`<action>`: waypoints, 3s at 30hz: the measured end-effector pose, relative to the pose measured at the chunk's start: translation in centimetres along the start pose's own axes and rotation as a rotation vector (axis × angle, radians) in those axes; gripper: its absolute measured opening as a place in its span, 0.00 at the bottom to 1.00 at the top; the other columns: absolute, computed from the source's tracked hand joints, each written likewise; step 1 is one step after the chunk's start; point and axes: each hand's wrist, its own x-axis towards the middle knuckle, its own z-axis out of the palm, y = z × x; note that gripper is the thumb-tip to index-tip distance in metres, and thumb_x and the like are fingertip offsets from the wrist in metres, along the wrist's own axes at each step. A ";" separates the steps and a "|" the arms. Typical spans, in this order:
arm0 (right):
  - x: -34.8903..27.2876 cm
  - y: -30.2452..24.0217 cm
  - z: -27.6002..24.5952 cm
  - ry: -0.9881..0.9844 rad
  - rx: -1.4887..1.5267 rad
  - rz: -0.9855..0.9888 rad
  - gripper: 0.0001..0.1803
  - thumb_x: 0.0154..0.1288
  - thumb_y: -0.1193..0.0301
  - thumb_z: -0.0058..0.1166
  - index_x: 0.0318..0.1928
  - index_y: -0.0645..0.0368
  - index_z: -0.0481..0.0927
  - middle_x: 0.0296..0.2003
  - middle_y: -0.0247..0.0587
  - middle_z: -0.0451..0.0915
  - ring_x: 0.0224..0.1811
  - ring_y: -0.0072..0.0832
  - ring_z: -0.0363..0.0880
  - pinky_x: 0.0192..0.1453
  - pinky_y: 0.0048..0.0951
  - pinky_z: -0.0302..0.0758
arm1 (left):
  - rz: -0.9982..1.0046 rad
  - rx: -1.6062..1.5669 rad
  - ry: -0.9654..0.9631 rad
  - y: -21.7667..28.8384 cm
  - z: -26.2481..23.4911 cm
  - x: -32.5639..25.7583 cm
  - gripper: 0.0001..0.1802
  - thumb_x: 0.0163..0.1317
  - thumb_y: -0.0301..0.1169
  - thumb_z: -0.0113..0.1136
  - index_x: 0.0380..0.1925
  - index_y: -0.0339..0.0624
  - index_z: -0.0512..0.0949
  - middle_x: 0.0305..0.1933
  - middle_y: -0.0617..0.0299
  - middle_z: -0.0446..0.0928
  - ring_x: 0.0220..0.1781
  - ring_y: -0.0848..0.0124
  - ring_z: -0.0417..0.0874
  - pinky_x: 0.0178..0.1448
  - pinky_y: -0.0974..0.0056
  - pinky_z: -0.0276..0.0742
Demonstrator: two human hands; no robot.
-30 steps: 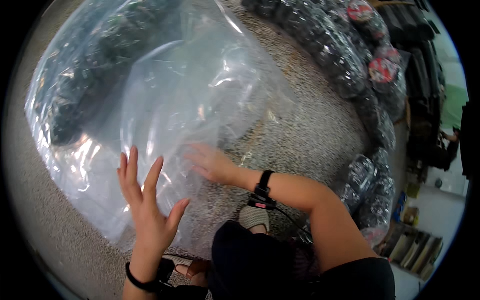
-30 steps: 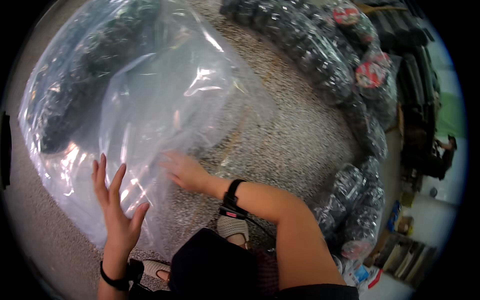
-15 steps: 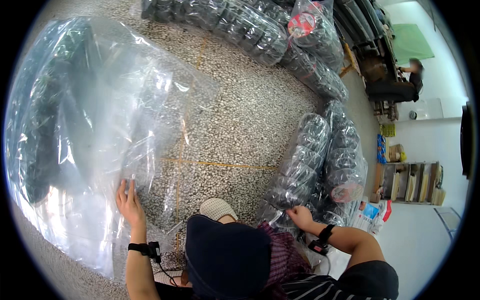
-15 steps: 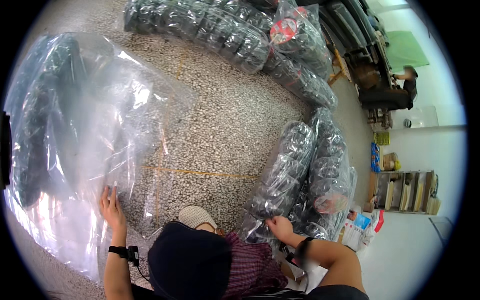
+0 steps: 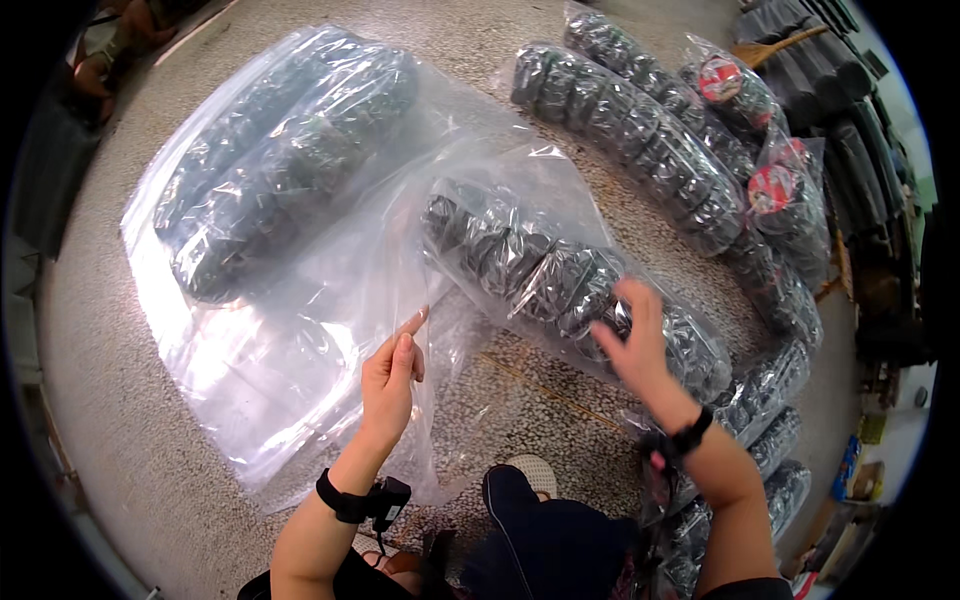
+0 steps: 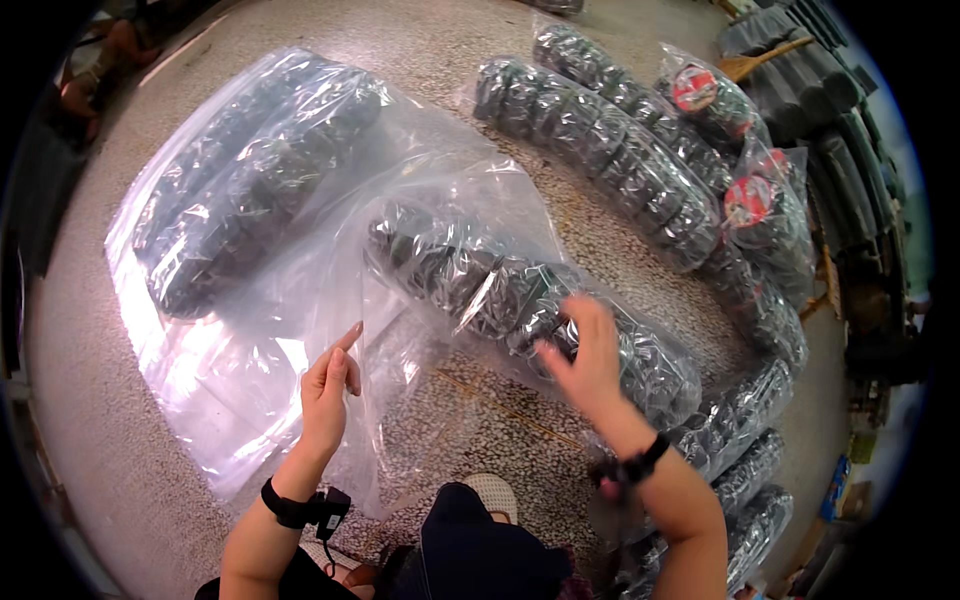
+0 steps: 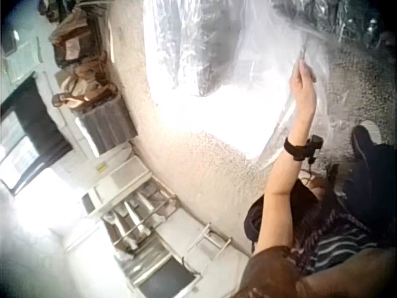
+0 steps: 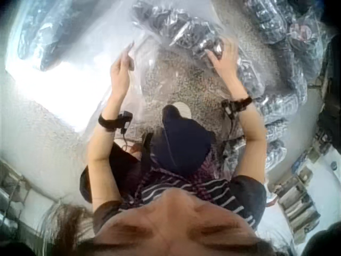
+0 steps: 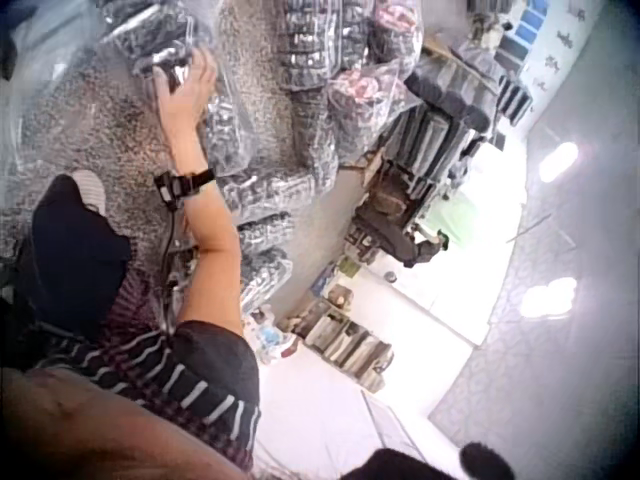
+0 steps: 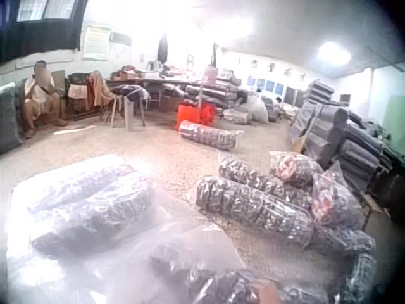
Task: The person retrieves a large plastic bag from a shelf, lays it on the floor, and places several wrapped bundles into it one by one, then sets the full bag aside and repeats the process with a second bag.
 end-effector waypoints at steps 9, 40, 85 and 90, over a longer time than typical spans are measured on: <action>-1.9 -3.5 5.1 -0.527 0.684 0.269 0.12 0.64 0.64 0.51 0.28 0.57 0.74 0.18 0.38 0.72 0.22 0.28 0.73 0.27 0.34 0.68 | 0.322 0.485 -0.076 -0.4 0.5 -4.5 0.24 0.57 0.23 0.53 0.56 0.47 0.74 0.23 0.60 0.69 0.25 0.68 0.70 0.31 0.66 0.67; 2.7 -16.8 15.1 -0.341 0.721 0.071 0.50 0.53 0.53 0.61 0.70 0.45 0.47 0.56 0.56 0.60 0.47 0.49 0.75 0.48 0.44 0.76 | 0.160 0.980 -0.157 6.4 -8.0 -8.0 0.06 0.60 0.21 0.49 0.24 0.36 0.70 0.17 0.56 0.67 0.17 0.60 0.70 0.23 0.62 0.64; -6.3 -3.4 2.1 -0.418 0.309 -0.018 0.15 0.63 0.66 0.54 0.22 0.57 0.67 0.19 0.32 0.63 0.25 0.24 0.65 0.30 0.28 0.64 | 0.528 0.729 -0.568 0.2 1.0 -9.3 0.10 0.50 0.30 0.66 0.22 0.43 0.72 0.25 0.61 0.67 0.27 0.62 0.73 0.29 0.61 0.70; 3.7 0.9 8.1 0.121 1.030 0.815 0.16 0.69 0.67 0.45 0.25 0.62 0.69 0.22 0.28 0.68 0.25 0.17 0.62 0.29 0.25 0.62 | 0.484 0.794 -0.543 0.3 1.3 -9.5 0.11 0.50 0.31 0.66 0.22 0.43 0.71 0.26 0.60 0.68 0.27 0.61 0.73 0.29 0.61 0.70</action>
